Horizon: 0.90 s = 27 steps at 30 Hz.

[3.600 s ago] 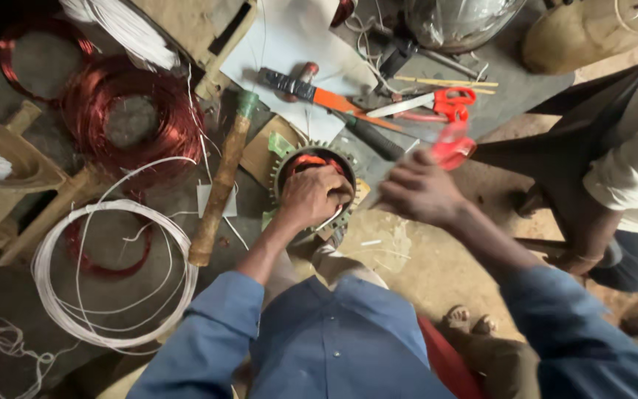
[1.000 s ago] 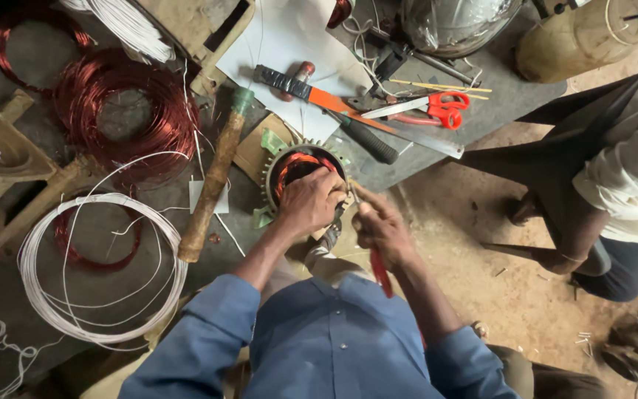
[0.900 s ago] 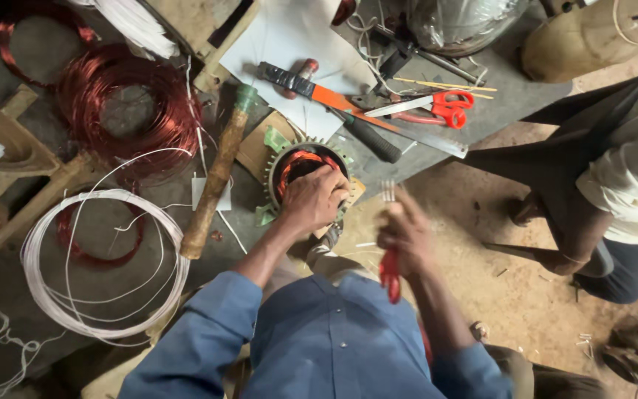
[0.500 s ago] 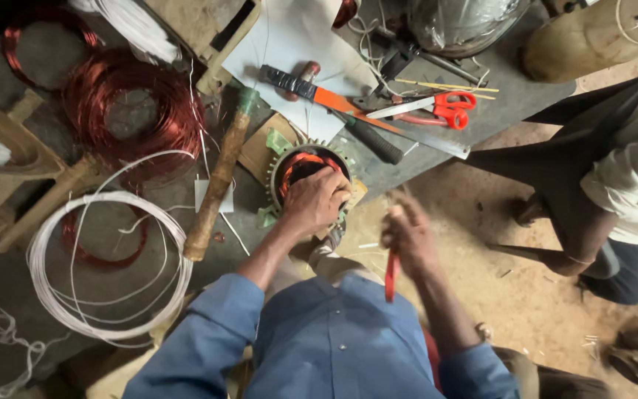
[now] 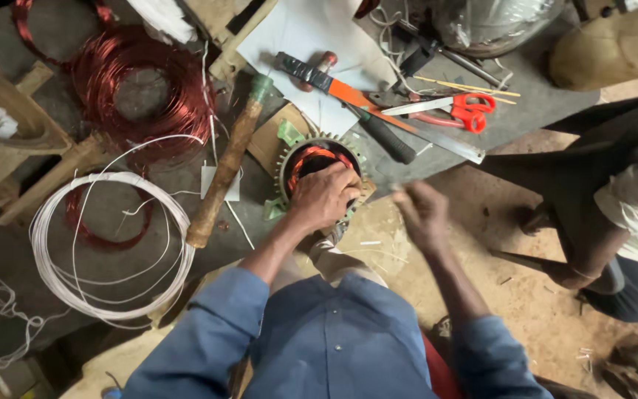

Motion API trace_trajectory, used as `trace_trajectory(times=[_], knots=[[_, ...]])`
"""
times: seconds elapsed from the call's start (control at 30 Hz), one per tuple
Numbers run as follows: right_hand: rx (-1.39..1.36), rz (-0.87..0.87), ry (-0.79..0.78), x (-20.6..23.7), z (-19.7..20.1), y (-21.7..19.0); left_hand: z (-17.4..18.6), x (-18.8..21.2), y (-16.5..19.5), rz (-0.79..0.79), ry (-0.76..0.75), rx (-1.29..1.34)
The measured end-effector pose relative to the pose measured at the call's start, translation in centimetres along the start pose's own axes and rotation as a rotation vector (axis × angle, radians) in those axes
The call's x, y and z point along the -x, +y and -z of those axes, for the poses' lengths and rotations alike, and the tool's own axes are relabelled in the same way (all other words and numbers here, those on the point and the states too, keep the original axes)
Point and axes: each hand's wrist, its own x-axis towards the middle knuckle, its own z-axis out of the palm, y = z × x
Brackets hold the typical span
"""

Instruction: The person winds copper wire by hand into the slots of a motor stator held on the workbench, pressing the wire coils into place and using pliers to trim and adjust the wire ends. They continue winding and seating coils around the stator throughout the episode.

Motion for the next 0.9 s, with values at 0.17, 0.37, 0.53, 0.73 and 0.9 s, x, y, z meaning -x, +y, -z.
trace_trajectory(times=[0.17, 0.37, 0.53, 0.73, 0.9], knots=[[0.243, 0.52, -0.195, -2.9, 0.4, 0.2, 0.1, 0.0, 0.0, 0.005, -0.012, -0.023], [0.417, 0.647, -0.312, -4.9, 4.9, -3.4, 0.2, 0.0, 0.2, 0.047, -0.034, 0.009], [0.537, 1.017, -0.343, -7.9, 4.0, -5.9, 0.0, -0.1, -0.1, -0.025, 0.019, -0.047], [0.812, 1.29, -0.428, -9.2, 5.5, -8.5, -0.2, 0.0, -0.2, 0.004, -0.019, -0.036], [0.754, 1.419, -0.31, -9.8, 5.8, -10.0, 0.0, 0.1, 0.1, 0.03, -0.019, -0.031]])
